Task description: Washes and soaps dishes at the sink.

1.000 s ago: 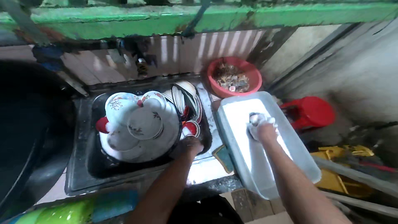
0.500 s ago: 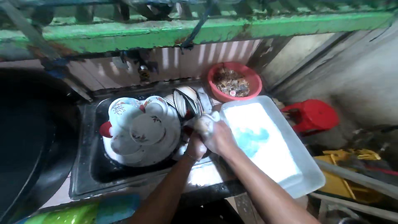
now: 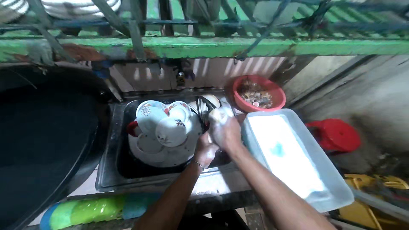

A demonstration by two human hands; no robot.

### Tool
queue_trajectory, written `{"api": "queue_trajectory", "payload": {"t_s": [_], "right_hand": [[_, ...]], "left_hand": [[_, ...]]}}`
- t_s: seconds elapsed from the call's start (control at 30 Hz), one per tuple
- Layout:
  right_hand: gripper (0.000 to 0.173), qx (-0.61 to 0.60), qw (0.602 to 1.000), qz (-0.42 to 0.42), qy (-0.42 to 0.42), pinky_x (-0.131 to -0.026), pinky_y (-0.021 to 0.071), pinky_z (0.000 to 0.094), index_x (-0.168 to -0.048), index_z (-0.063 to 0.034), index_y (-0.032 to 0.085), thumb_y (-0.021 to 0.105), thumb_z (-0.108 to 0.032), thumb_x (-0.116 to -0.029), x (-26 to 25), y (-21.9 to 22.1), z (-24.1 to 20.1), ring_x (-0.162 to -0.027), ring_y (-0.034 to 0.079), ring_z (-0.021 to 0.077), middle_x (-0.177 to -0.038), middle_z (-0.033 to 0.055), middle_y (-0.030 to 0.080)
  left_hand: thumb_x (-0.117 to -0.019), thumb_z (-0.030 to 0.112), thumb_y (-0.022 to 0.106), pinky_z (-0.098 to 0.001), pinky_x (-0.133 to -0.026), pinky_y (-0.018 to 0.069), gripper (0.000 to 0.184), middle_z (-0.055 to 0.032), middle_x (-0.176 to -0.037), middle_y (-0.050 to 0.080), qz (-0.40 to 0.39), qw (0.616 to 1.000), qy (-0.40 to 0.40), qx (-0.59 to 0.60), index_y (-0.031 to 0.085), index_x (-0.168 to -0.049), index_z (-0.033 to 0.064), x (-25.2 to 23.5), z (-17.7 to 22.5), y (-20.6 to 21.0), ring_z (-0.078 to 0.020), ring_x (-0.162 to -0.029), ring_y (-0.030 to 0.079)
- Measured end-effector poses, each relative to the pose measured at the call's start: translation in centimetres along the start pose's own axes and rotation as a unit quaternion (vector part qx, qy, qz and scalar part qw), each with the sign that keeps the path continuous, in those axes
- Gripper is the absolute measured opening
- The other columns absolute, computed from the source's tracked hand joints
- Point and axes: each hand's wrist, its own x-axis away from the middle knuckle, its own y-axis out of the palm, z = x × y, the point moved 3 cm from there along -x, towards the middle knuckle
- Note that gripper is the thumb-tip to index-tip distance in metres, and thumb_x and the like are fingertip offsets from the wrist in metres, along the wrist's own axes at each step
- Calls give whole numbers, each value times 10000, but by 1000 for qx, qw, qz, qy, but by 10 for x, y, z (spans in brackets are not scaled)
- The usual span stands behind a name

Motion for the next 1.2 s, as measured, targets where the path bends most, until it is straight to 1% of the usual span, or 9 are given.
{"api": "queue_trajectory", "payload": {"t_s": [0.17, 0.33, 0.43, 0.53, 0.63, 0.7, 0.87, 1.0, 1.2], "right_hand": [[426, -210, 972, -64, 82, -903, 545, 580, -1304, -63, 636, 588, -391, -1036, -18, 15, 37, -1053, 675, 333, -1144, 192, 694], [585, -632, 739, -200, 120, -814, 633, 390, -1310, -201, 596, 381, -663, -1022, 12, 14, 44, -982, 716, 151, -1092, 32, 732], [445, -514, 840, -158, 74, -782, 628, 416, -1281, -88, 605, 691, -329, -918, 18, 5, 31, -896, 720, 201, -1036, 95, 727], [424, -221, 967, -115, -58, -837, 606, 492, -1200, -71, 674, 814, -290, -866, 25, 5, 2, -917, 712, 244, -1035, 112, 725], [278, 33, 950, -73, -300, -846, 589, 549, -1173, -120, 705, 728, -204, -909, 60, 22, -30, -1063, 689, 308, -1168, 116, 696], [281, 80, 923, -104, -362, -904, 574, 538, -1175, -158, 722, 731, -173, -894, 67, 22, -27, -1130, 664, 314, -1205, 110, 689], [261, 92, 970, -61, -216, -833, 576, 611, -1182, -117, 724, 691, -174, -929, 41, 38, 3, -1092, 680, 399, -1194, 183, 697], [247, -4, 968, -136, -213, -886, 572, 591, -1174, -111, 714, 685, -149, -932, 55, 60, -7, -1074, 689, 349, -1194, 146, 701], [318, -2, 985, -125, -120, -895, 545, 651, -1249, -93, 687, 670, -216, -957, 31, 71, 3, -1081, 685, 412, -1207, 203, 696]], "left_hand": [[-865, 39, 713, -436, -870, 598, 496, -112, -1200, 684, 11, 997, -46, 54, 577, -1341, 69, 20, 10, -26, -216, -1052, 681], [-980, 59, 502, -492, -1018, 546, 592, -155, -1442, 559, -12, 985, 25, 173, 372, -1556, 93, -7, 13, -35, -277, -1245, 615], [-1080, 195, 435, -506, -991, 551, 507, -134, -1478, 542, -13, 988, 25, 154, 379, -1582, 156, -13, -3, -39, -286, -1246, 612], [-1044, 689, 234, -489, -976, 547, 653, 12, -1460, 573, -72, 989, -36, 127, 364, -1573, 329, 2, 14, -40, -206, -1243, 607], [-1008, 579, 478, -347, -762, 610, 476, -24, -965, 726, -62, 955, -57, 286, 675, -1148, 169, -2, 28, -50, -130, -867, 703], [-982, 469, 570, -335, -736, 618, 372, -20, -981, 724, -41, 939, -60, 335, 659, -1200, 181, -1, 30, -63, -127, -857, 711], [-1061, 575, 408, -435, -994, 550, 522, -13, -1325, 659, -3, 971, -79, 225, 556, -1427, 234, 23, 9, -44, -176, -1191, 637], [-1076, 488, 427, -353, -773, 609, 423, -31, -976, 716, 94, 958, -91, 256, 637, -1190, 139, 2, 8, -59, -138, -884, 700], [-1097, 473, 390, -398, -884, 570, 450, -49, -1117, 695, 96, 963, -105, 227, 603, -1307, 138, 1, -15, -45, -164, -1018, 669]]}}
